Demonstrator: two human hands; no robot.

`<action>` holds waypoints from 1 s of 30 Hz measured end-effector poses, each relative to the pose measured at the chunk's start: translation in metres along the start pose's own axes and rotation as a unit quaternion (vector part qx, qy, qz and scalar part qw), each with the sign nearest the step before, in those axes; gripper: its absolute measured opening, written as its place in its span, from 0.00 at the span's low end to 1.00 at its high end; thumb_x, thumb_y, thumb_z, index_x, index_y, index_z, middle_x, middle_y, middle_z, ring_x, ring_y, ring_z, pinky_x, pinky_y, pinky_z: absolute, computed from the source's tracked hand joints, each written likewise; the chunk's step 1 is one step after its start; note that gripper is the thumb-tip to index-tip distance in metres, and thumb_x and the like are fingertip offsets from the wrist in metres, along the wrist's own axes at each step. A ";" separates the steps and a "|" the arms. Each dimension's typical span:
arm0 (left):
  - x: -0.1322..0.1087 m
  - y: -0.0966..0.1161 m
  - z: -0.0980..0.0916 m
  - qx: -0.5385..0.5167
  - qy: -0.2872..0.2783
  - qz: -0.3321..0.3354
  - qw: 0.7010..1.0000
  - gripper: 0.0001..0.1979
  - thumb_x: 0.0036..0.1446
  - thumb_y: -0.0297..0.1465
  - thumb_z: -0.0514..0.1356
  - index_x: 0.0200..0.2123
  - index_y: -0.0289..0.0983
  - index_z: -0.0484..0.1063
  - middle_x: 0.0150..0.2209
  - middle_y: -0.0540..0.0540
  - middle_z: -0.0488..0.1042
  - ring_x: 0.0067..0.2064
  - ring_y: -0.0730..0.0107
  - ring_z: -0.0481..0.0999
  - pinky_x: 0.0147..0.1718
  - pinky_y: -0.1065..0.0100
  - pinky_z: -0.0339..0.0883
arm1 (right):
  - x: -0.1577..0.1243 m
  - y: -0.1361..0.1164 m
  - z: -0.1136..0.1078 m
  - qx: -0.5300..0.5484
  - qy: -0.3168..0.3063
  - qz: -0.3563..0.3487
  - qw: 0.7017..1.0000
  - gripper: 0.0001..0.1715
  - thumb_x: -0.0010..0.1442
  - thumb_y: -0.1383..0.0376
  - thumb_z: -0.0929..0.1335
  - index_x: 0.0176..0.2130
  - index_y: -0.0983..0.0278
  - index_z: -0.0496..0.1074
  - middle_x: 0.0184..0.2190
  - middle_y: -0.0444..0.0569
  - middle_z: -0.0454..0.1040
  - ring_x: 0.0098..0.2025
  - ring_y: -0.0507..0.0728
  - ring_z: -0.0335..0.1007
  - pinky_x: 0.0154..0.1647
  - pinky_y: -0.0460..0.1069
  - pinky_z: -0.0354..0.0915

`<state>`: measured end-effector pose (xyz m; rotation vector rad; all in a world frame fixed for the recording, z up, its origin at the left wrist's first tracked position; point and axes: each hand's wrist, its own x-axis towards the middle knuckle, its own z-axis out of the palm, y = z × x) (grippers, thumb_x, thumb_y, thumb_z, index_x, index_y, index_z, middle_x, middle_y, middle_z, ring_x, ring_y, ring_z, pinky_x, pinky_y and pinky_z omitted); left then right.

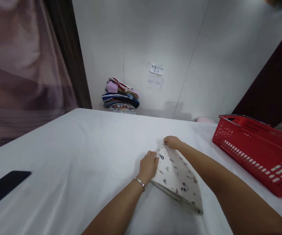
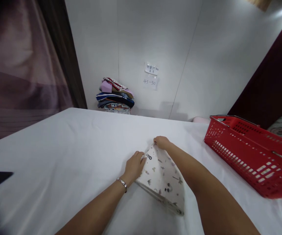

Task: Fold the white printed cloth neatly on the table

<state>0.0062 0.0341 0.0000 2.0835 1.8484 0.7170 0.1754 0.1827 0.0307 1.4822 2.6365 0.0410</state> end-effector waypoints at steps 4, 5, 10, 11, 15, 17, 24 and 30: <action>0.001 -0.002 0.001 -0.013 -0.001 0.007 1.000 0.08 0.59 0.36 0.50 0.38 0.39 0.64 0.41 0.47 0.67 0.41 0.68 0.68 0.37 0.69 0.57 | -0.003 -0.001 0.001 -0.021 0.007 -0.007 1.000 0.13 0.58 0.68 0.60 0.40 0.62 0.71 0.41 0.50 0.72 0.42 0.56 0.67 0.37 0.47 0.58; 0.002 -0.003 0.002 -0.017 -0.006 0.008 1.000 0.08 0.59 0.36 0.50 0.37 0.39 0.64 0.40 0.47 0.67 0.41 0.68 0.68 0.36 0.69 0.57 | -0.004 -0.001 0.001 -0.025 0.011 -0.008 1.000 0.14 0.59 0.67 0.59 0.40 0.62 0.70 0.41 0.50 0.72 0.42 0.56 0.67 0.37 0.47 0.58; 0.004 -0.008 0.005 -0.029 -0.012 0.009 0.999 0.07 0.58 0.36 0.51 0.34 0.39 0.63 0.38 0.48 0.67 0.38 0.70 0.68 0.34 0.69 0.56 | -0.006 -0.002 0.004 -0.039 0.021 -0.018 0.999 0.13 0.61 0.67 0.58 0.38 0.62 0.70 0.40 0.49 0.71 0.41 0.55 0.66 0.36 0.46 0.57; 0.005 -0.008 0.005 -0.030 -0.009 0.010 0.999 0.07 0.58 0.36 0.51 0.34 0.39 0.63 0.37 0.48 0.67 0.38 0.70 0.68 0.34 0.69 0.56 | -0.007 -0.002 0.004 -0.041 0.023 -0.020 0.999 0.13 0.60 0.67 0.58 0.37 0.62 0.70 0.40 0.49 0.71 0.40 0.55 0.67 0.36 0.46 0.57; 0.005 -0.009 0.007 -0.040 -0.002 -0.006 0.999 0.08 0.57 0.37 0.52 0.32 0.39 0.62 0.35 0.49 0.67 0.35 0.70 0.67 0.31 0.69 0.55 | -0.007 -0.002 0.004 -0.047 0.031 -0.024 0.998 0.12 0.60 0.67 0.58 0.36 0.63 0.68 0.38 0.50 0.71 0.36 0.54 0.66 0.33 0.46 0.56; 0.005 -0.009 0.008 -0.047 0.003 -0.014 0.999 0.07 0.57 0.36 0.52 0.31 0.39 0.62 0.34 0.50 0.68 0.34 0.71 0.67 0.30 0.69 0.54 | -0.006 -0.002 0.004 -0.046 0.038 -0.023 0.998 0.12 0.60 0.68 0.57 0.36 0.64 0.68 0.38 0.50 0.70 0.35 0.54 0.66 0.32 0.46 0.55; 0.005 -0.009 0.010 -0.050 0.006 -0.036 0.998 0.08 0.58 0.36 0.50 0.30 0.39 0.61 0.31 0.50 0.69 0.32 0.71 0.67 0.29 0.70 0.53 | -0.003 -0.005 0.010 -0.014 0.056 -0.014 0.998 0.09 0.59 0.70 0.59 0.36 0.64 0.67 0.36 0.50 0.69 0.35 0.54 0.65 0.32 0.45 0.55; 0.005 -0.008 0.008 -0.032 -0.012 -0.049 0.998 0.08 0.59 0.35 0.49 0.30 0.38 0.62 0.31 0.50 0.69 0.31 0.72 0.67 0.29 0.70 0.53 | -0.005 -0.005 0.017 0.058 0.084 0.008 0.995 0.13 0.61 0.67 0.57 0.39 0.62 0.69 0.39 0.48 0.70 0.40 0.53 0.65 0.38 0.45 0.57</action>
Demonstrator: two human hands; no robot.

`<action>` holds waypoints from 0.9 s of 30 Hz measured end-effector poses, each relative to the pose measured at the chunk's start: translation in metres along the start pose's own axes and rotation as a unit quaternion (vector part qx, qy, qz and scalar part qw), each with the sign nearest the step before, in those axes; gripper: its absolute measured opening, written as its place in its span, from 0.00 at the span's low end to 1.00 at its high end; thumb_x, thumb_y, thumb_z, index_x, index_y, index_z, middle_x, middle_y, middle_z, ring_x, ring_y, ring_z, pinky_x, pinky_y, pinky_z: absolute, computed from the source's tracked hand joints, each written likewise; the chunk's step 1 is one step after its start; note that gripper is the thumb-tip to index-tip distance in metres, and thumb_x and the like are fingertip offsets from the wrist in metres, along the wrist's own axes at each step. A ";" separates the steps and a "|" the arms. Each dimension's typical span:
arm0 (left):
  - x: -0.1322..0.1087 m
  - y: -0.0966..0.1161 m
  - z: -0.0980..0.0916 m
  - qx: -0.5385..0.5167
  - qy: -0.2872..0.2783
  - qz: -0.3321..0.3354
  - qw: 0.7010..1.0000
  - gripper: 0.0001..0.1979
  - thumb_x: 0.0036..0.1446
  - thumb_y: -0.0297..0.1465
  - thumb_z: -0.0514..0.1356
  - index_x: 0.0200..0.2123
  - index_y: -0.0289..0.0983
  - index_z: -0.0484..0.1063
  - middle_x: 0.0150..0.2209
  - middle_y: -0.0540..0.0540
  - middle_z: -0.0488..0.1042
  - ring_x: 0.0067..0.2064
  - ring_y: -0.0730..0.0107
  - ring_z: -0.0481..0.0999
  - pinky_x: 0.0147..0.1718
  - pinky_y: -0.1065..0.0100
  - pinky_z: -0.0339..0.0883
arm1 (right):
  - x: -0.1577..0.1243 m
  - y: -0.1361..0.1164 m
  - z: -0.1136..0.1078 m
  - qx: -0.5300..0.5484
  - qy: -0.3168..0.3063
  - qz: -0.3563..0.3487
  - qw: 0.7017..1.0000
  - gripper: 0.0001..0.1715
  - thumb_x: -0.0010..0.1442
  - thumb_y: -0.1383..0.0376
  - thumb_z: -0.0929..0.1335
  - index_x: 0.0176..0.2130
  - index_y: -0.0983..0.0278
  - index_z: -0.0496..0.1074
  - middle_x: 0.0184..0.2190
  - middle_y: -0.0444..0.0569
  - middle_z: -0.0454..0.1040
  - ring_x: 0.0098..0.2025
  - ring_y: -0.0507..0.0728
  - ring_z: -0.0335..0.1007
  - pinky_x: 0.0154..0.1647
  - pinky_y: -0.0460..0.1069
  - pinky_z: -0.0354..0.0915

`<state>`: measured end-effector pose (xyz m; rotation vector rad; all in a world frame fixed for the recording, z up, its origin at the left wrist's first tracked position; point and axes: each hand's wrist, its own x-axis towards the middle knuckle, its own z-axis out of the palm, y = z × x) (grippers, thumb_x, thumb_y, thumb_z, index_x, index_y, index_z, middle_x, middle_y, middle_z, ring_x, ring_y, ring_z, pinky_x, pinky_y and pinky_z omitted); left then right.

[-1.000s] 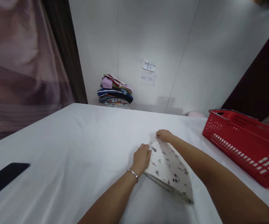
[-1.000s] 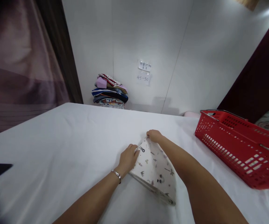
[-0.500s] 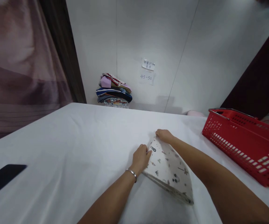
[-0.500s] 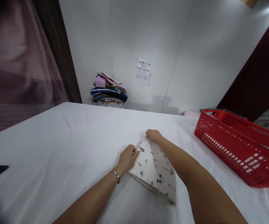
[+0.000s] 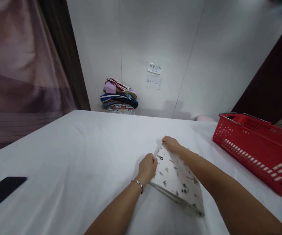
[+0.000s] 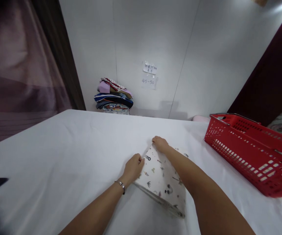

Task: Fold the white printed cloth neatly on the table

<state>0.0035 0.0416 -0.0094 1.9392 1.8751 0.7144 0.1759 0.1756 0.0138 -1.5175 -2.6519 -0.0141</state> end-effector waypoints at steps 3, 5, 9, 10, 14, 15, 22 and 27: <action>0.001 -0.001 0.001 0.002 0.005 0.007 1.000 0.08 0.58 0.35 0.49 0.29 0.38 0.61 0.31 0.50 0.69 0.30 0.72 0.67 0.28 0.70 0.52 | -0.004 0.002 0.004 0.032 0.024 0.020 0.999 0.16 0.62 0.65 0.57 0.45 0.62 0.68 0.44 0.50 0.69 0.45 0.55 0.63 0.44 0.47 0.56; 0.001 -0.002 0.002 0.002 0.007 0.007 1.000 0.08 0.58 0.35 0.49 0.29 0.39 0.61 0.30 0.50 0.69 0.30 0.72 0.67 0.27 0.70 0.51 | -0.006 0.004 0.009 0.045 0.036 0.035 0.998 0.18 0.62 0.63 0.57 0.48 0.63 0.68 0.47 0.52 0.67 0.49 0.56 0.61 0.48 0.49 0.55; 0.002 -0.001 0.001 -0.001 0.007 0.005 1.000 0.07 0.58 0.34 0.50 0.29 0.39 0.61 0.30 0.50 0.68 0.29 0.72 0.66 0.27 0.70 0.51 | -0.007 0.007 0.020 0.063 0.043 0.062 0.995 0.22 0.62 0.60 0.56 0.51 0.62 0.66 0.53 0.51 0.63 0.55 0.57 0.55 0.54 0.52 0.50; 0.002 0.000 0.000 -0.003 0.005 0.005 1.000 0.07 0.58 0.34 0.50 0.29 0.39 0.61 0.30 0.50 0.68 0.30 0.72 0.66 0.27 0.70 0.51 | -0.006 0.007 0.022 0.067 0.041 0.066 0.995 0.22 0.63 0.60 0.55 0.52 0.62 0.65 0.55 0.50 0.62 0.56 0.57 0.54 0.55 0.52 0.50; 0.002 0.000 0.000 -0.013 0.003 -0.001 1.000 0.08 0.58 0.35 0.50 0.28 0.38 0.62 0.30 0.51 0.68 0.29 0.72 0.66 0.27 0.71 0.51 | -0.004 0.006 0.024 0.081 0.022 0.072 0.994 0.23 0.63 0.60 0.55 0.54 0.61 0.63 0.57 0.49 0.59 0.59 0.56 0.51 0.57 0.52 0.47; 0.002 -0.001 0.001 -0.017 0.005 -0.001 1.000 0.08 0.58 0.35 0.50 0.28 0.38 0.62 0.29 0.51 0.68 0.29 0.73 0.66 0.27 0.71 0.51 | -0.005 0.004 0.024 0.083 0.017 0.074 0.994 0.24 0.62 0.59 0.55 0.55 0.61 0.62 0.58 0.49 0.58 0.60 0.57 0.49 0.58 0.54 0.45; 0.003 -0.005 0.004 -0.030 0.016 0.002 0.999 0.09 0.57 0.35 0.51 0.27 0.39 0.62 0.29 0.51 0.68 0.29 0.72 0.65 0.26 0.71 0.51 | -0.011 -0.008 0.026 0.093 -0.021 0.082 0.992 0.30 0.63 0.54 0.52 0.59 0.65 0.54 0.63 0.53 0.46 0.64 0.61 0.36 0.60 0.59 0.37; 0.003 -0.003 0.002 -0.032 0.007 -0.003 0.999 0.10 0.56 0.36 0.50 0.26 0.38 0.61 0.27 0.51 0.67 0.27 0.73 0.65 0.25 0.71 0.51 | -0.014 -0.012 0.018 0.101 -0.029 0.094 0.990 0.32 0.62 0.53 0.52 0.61 0.65 0.51 0.63 0.53 0.45 0.64 0.60 0.35 0.60 0.59 0.37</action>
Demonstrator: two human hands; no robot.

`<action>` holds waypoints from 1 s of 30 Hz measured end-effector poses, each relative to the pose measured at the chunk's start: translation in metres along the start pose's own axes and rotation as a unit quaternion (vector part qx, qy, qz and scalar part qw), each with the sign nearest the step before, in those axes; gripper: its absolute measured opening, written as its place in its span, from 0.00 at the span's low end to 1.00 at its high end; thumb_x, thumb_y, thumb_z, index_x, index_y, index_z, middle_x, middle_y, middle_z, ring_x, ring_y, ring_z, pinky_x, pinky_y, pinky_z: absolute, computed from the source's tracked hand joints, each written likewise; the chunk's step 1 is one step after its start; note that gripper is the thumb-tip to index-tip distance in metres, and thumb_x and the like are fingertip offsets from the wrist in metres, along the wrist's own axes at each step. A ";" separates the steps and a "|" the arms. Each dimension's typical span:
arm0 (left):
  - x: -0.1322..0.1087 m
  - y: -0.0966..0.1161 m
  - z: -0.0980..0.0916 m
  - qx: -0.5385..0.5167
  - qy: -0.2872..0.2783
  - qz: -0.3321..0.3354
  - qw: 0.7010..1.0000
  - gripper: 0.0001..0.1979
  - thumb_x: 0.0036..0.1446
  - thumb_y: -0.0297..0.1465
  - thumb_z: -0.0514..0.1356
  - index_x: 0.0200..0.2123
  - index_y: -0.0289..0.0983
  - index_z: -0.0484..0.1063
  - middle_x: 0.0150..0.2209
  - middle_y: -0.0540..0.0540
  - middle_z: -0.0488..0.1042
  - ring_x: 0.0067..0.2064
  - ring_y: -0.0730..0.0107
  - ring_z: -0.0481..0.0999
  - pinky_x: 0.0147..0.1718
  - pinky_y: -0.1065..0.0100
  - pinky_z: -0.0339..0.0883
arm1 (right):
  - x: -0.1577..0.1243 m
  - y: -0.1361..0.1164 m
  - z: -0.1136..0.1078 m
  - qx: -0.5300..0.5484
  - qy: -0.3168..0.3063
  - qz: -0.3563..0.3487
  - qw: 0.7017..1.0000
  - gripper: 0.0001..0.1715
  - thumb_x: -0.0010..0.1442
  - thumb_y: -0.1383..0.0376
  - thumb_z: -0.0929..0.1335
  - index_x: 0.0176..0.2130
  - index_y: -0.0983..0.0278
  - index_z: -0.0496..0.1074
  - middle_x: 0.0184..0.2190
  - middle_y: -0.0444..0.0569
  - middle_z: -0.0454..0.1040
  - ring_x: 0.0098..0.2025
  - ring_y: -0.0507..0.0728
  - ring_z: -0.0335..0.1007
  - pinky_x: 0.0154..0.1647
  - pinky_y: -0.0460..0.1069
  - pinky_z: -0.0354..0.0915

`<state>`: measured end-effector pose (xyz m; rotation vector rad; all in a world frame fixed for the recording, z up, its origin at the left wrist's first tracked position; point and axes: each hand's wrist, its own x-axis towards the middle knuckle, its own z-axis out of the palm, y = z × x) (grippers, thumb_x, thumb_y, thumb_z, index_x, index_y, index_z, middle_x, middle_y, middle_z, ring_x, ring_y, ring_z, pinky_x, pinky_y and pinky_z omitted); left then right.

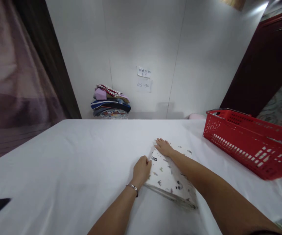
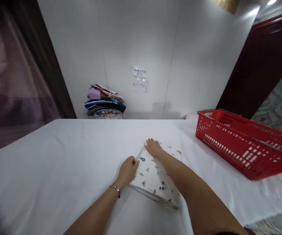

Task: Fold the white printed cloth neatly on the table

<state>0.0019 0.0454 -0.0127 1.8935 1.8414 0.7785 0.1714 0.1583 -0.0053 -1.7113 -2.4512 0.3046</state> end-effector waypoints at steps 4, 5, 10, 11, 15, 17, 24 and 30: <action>0.001 -0.001 0.001 0.001 0.009 0.006 1.000 0.11 0.56 0.37 0.50 0.25 0.38 0.60 0.25 0.52 0.66 0.26 0.73 0.64 0.25 0.71 0.50 | -0.021 -0.006 0.000 0.003 0.021 0.001 1.000 0.37 0.61 0.50 0.52 0.62 0.66 0.45 0.64 0.53 0.41 0.65 0.60 0.30 0.60 0.59 0.32; 0.002 -0.002 0.002 0.002 0.012 0.010 1.000 0.11 0.56 0.37 0.50 0.25 0.38 0.60 0.25 0.52 0.66 0.26 0.73 0.64 0.25 0.71 0.50 | -0.028 -0.009 0.002 0.004 0.022 -0.005 1.000 0.37 0.61 0.49 0.52 0.62 0.66 0.44 0.64 0.53 0.41 0.65 0.59 0.30 0.60 0.59 0.31; 0.005 -0.003 0.003 -0.002 0.013 0.017 1.000 0.11 0.56 0.37 0.51 0.24 0.39 0.59 0.25 0.52 0.67 0.26 0.73 0.64 0.24 0.71 0.49 | -0.045 -0.018 0.006 0.010 0.001 -0.015 1.000 0.37 0.61 0.48 0.51 0.62 0.65 0.47 0.64 0.54 0.40 0.65 0.60 0.31 0.60 0.60 0.33; 0.005 -0.003 0.002 -0.004 0.011 0.016 1.000 0.11 0.56 0.37 0.51 0.24 0.39 0.59 0.25 0.52 0.67 0.26 0.73 0.64 0.24 0.71 0.49 | -0.045 -0.018 0.004 0.013 -0.002 -0.018 1.000 0.36 0.61 0.48 0.51 0.61 0.65 0.47 0.64 0.54 0.41 0.65 0.60 0.32 0.60 0.60 0.34; 0.003 -0.003 0.000 -0.008 0.009 0.011 1.000 0.11 0.56 0.37 0.50 0.24 0.39 0.58 0.24 0.52 0.67 0.26 0.73 0.64 0.24 0.71 0.49 | -0.046 -0.008 -0.012 0.011 -0.002 -0.009 1.000 0.36 0.61 0.48 0.52 0.61 0.64 0.47 0.64 0.54 0.41 0.65 0.60 0.32 0.60 0.60 0.34; 0.003 -0.002 -0.001 -0.010 0.007 0.009 1.000 0.12 0.56 0.37 0.50 0.24 0.39 0.59 0.24 0.52 0.66 0.26 0.73 0.64 0.24 0.71 0.50 | -0.050 0.005 -0.020 -0.003 0.002 0.016 1.000 0.37 0.61 0.48 0.52 0.62 0.65 0.45 0.64 0.54 0.39 0.65 0.60 0.29 0.60 0.59 0.31; 0.001 0.000 -0.003 -0.008 0.003 0.003 1.000 0.12 0.56 0.38 0.50 0.24 0.39 0.59 0.23 0.52 0.66 0.26 0.72 0.65 0.24 0.71 0.51 | -0.068 0.053 -0.016 -0.046 0.002 0.086 0.995 0.36 0.61 0.50 0.53 0.62 0.64 0.48 0.64 0.53 0.43 0.64 0.61 0.33 0.60 0.60 0.32; 0.000 0.000 -0.004 -0.017 0.002 -0.002 1.000 0.13 0.56 0.39 0.49 0.23 0.39 0.57 0.22 0.53 0.66 0.25 0.73 0.65 0.24 0.71 0.51 | -0.067 0.054 -0.015 -0.021 0.006 0.073 0.997 0.35 0.61 0.49 0.53 0.61 0.64 0.50 0.63 0.53 0.44 0.64 0.61 0.34 0.60 0.61 0.34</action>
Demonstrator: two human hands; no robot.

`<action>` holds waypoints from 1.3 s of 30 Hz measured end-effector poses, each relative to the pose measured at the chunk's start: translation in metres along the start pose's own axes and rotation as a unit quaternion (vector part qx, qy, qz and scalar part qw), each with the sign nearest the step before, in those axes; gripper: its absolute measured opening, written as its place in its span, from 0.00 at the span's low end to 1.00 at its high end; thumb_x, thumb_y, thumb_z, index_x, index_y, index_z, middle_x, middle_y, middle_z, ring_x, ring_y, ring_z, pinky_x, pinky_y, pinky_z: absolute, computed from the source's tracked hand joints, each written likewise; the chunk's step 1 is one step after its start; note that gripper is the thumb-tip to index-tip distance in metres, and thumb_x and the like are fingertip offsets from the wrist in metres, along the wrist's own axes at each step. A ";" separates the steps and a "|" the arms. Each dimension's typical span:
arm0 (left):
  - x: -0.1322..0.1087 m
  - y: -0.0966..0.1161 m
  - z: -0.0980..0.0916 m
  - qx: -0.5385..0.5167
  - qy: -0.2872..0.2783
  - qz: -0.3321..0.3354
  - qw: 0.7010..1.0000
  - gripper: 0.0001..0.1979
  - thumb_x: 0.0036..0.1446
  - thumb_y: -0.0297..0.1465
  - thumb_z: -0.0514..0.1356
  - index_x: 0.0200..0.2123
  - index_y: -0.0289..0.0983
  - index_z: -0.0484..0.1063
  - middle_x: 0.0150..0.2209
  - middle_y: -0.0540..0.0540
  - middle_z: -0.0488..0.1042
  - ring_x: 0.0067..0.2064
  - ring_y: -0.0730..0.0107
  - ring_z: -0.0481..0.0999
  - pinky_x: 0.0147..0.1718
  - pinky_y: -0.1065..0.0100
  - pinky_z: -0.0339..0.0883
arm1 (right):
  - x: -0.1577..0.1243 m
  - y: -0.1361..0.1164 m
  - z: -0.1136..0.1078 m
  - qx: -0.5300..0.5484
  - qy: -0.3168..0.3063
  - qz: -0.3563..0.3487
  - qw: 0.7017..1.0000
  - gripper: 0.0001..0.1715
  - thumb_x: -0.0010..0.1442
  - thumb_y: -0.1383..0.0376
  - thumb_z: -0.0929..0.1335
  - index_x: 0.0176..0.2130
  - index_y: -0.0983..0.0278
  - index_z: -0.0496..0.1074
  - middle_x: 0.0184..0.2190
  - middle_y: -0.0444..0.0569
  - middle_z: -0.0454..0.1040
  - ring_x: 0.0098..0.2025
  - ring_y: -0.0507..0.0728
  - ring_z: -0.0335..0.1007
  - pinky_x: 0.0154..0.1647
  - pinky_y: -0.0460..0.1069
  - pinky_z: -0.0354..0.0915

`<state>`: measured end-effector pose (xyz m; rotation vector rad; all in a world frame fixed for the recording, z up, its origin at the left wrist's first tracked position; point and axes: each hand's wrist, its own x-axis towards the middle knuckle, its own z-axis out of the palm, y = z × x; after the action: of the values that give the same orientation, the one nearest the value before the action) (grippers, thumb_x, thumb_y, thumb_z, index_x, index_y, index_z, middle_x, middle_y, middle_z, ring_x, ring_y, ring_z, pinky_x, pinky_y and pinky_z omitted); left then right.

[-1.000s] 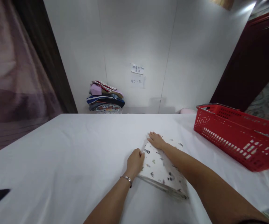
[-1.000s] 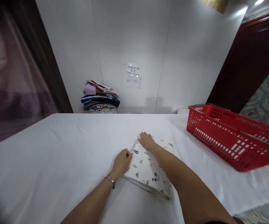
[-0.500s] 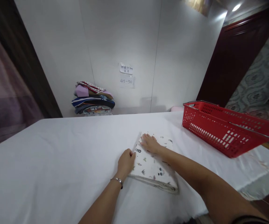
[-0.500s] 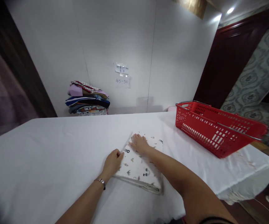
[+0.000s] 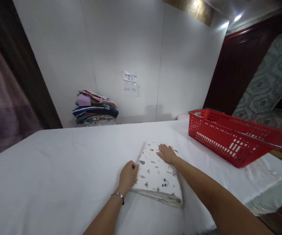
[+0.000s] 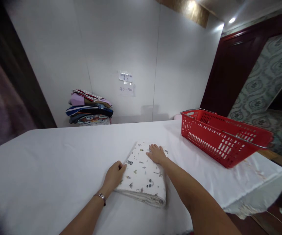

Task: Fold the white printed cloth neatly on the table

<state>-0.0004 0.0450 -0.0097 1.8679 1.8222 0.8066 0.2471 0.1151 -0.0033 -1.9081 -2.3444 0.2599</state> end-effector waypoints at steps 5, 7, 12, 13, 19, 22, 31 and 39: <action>0.002 -0.002 0.001 -0.002 0.000 0.006 1.000 0.13 0.56 0.39 0.49 0.22 0.39 0.57 0.20 0.54 0.64 0.24 0.72 0.64 0.23 0.71 0.51 | -0.019 0.011 -0.005 0.060 0.102 0.051 0.992 0.31 0.59 0.54 0.58 0.58 0.66 0.57 0.63 0.54 0.46 0.65 0.61 0.33 0.60 0.62 0.32; 0.003 -0.003 0.002 -0.002 0.000 0.008 1.000 0.13 0.55 0.39 0.49 0.22 0.39 0.57 0.20 0.53 0.65 0.24 0.72 0.65 0.23 0.71 0.51 | -0.036 0.021 0.000 0.148 0.164 0.118 0.968 0.33 0.58 0.56 0.59 0.59 0.66 0.55 0.63 0.54 0.46 0.64 0.61 0.34 0.61 0.61 0.37; 0.003 -0.002 0.002 -0.001 0.001 0.003 1.000 0.13 0.55 0.39 0.50 0.23 0.39 0.58 0.21 0.53 0.66 0.25 0.71 0.66 0.24 0.71 0.52 | -0.085 0.031 0.018 0.467 0.166 0.199 0.845 0.39 0.57 0.52 0.59 0.62 0.60 0.45 0.61 0.53 0.52 0.60 0.60 0.52 0.53 0.56 0.60; 0.003 -0.002 0.001 -0.003 0.001 0.002 1.000 0.13 0.55 0.40 0.50 0.23 0.39 0.59 0.21 0.53 0.66 0.25 0.71 0.66 0.24 0.71 0.52 | -0.092 0.029 0.020 0.506 0.156 0.209 0.822 0.41 0.56 0.52 0.61 0.63 0.61 0.43 0.61 0.54 0.51 0.59 0.61 0.53 0.51 0.56 0.62; 0.006 -0.003 0.000 -0.029 -0.010 -0.001 1.000 0.09 0.55 0.38 0.50 0.32 0.39 0.64 0.28 0.50 0.72 0.30 0.70 0.71 0.28 0.71 0.57 | -0.097 0.010 0.019 0.607 0.141 0.171 0.763 0.45 0.53 0.61 0.64 0.63 0.60 0.38 0.57 0.55 0.60 0.51 0.60 0.66 0.45 0.55 0.67; 0.004 -0.001 -0.001 -0.027 -0.026 -0.016 0.999 0.10 0.55 0.36 0.51 0.37 0.38 0.65 0.29 0.49 0.72 0.31 0.69 0.72 0.29 0.71 0.59 | -0.077 0.011 0.014 0.614 0.143 0.143 0.763 0.48 0.49 0.69 0.63 0.63 0.63 0.37 0.56 0.53 0.62 0.48 0.59 0.69 0.44 0.54 0.68; -0.013 0.015 0.002 -0.023 -0.054 -0.024 0.998 0.11 0.55 0.36 0.52 0.39 0.38 0.65 0.30 0.48 0.73 0.32 0.69 0.72 0.30 0.71 0.59 | -0.048 0.036 0.007 0.411 0.148 0.157 0.885 0.38 0.49 0.66 0.63 0.59 0.66 0.55 0.53 0.51 0.66 0.51 0.61 0.65 0.52 0.56 0.59; -0.024 0.029 -0.004 0.009 -0.001 0.081 0.997 0.12 0.55 0.33 0.53 0.44 0.38 0.65 0.46 0.45 0.68 0.42 0.67 0.70 0.39 0.69 0.62 | -0.118 0.029 0.004 0.326 0.211 0.067 0.919 0.26 0.53 0.56 0.63 0.51 0.61 0.67 0.58 0.50 0.59 0.59 0.59 0.53 0.56 0.54 0.55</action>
<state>0.0191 0.0185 0.0089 2.0482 1.6979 0.8458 0.2986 0.0049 -0.0101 -1.5843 -1.5795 0.5080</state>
